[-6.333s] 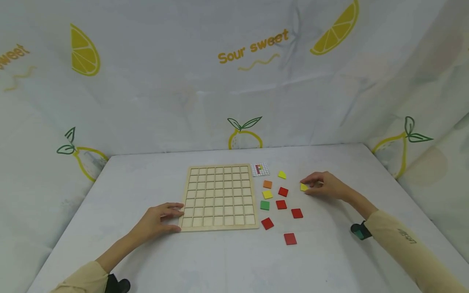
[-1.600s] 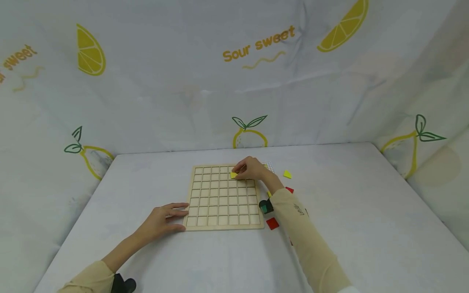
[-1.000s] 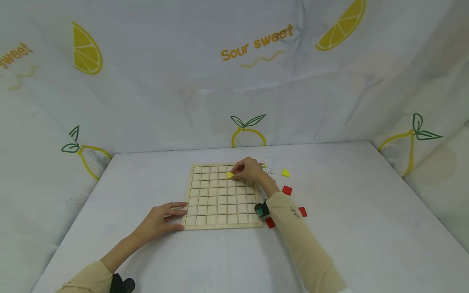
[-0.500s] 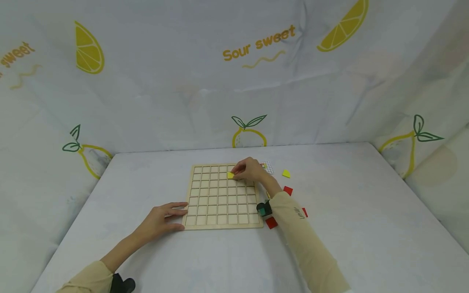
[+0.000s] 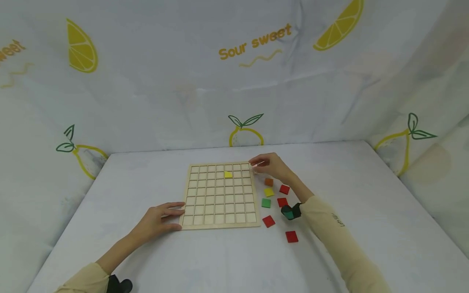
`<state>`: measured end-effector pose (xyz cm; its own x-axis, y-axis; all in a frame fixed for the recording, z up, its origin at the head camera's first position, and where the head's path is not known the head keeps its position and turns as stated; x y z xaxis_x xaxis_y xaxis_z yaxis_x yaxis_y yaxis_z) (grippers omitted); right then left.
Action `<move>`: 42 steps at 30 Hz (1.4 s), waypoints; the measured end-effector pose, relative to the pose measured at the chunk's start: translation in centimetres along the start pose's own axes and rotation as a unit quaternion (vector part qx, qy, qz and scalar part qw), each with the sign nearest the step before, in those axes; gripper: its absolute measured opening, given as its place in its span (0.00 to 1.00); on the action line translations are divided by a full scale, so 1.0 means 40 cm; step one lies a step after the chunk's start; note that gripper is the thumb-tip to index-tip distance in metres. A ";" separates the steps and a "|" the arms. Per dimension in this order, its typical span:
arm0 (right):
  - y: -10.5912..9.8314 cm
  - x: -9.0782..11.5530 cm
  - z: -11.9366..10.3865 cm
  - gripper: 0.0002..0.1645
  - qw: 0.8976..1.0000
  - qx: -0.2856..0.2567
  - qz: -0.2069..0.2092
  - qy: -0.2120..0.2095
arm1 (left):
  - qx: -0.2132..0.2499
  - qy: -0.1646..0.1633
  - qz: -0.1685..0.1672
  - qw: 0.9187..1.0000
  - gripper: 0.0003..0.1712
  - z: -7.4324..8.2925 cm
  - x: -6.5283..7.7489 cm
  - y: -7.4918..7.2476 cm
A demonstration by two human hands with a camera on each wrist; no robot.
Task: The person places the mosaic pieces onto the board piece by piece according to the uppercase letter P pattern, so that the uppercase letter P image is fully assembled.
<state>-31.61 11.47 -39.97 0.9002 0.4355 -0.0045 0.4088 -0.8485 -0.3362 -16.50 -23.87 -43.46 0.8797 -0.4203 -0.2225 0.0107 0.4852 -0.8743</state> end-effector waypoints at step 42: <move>-0.065 0.105 0.106 0.26 0.998 -0.027 0.019 0.050 | 0.043 -0.003 0.006 0.999 0.26 -0.013 0.003 0.010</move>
<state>-29.54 16.76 -43.12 0.9250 0.3718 0.0789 0.3783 -0.8804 -0.2860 -16.65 -24.13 -44.05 0.8827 -0.4098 -0.2302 0.0404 0.5540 -0.8315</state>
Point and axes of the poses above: each hand's wrist, its own x-axis away from the middle knuckle, its own y-axis out of the palm, z = x × y, the point moved 3 cm from there along -x, towards the middle knuckle, and after that the axes turned 11 degrees about -x, right-handed, at the moved point
